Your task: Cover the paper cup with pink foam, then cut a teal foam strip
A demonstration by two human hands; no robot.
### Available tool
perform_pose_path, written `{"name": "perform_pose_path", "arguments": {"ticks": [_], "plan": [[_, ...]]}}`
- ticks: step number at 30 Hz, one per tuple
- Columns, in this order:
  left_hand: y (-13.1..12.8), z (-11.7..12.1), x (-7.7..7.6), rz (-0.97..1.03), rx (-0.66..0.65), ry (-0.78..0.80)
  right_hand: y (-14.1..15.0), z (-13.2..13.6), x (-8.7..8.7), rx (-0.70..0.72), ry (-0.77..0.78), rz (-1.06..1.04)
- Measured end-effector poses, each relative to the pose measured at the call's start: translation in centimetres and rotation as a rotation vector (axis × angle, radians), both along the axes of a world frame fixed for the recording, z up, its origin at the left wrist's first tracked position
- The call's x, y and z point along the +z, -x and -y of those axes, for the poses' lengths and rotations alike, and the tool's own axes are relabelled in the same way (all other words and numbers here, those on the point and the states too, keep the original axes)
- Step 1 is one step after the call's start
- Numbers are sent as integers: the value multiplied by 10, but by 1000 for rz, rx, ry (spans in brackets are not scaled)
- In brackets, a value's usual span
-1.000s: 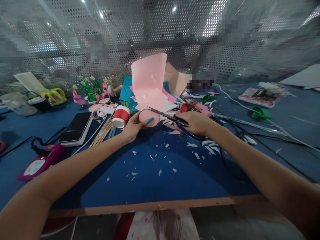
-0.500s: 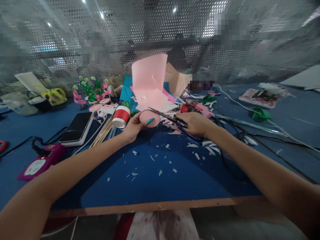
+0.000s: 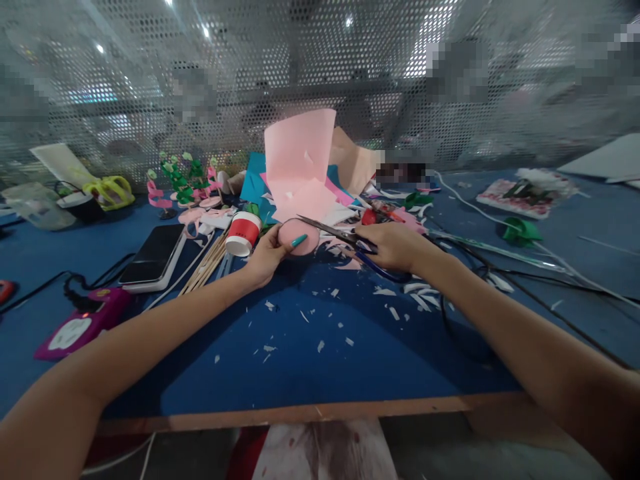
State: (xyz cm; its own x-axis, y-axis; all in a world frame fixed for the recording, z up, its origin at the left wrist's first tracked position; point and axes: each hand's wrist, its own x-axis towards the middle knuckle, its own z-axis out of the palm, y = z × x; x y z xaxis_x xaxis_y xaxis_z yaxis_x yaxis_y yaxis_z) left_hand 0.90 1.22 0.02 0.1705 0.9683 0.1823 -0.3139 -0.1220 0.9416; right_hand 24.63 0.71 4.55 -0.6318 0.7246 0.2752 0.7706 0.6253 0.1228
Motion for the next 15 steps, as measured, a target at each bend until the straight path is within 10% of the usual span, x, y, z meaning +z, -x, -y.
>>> {"name": "perform_pose_path", "arguments": {"ticks": [15], "plan": [[1,0,-1,-97,53,-132,-1,0,1,-22,-3,32]]}}
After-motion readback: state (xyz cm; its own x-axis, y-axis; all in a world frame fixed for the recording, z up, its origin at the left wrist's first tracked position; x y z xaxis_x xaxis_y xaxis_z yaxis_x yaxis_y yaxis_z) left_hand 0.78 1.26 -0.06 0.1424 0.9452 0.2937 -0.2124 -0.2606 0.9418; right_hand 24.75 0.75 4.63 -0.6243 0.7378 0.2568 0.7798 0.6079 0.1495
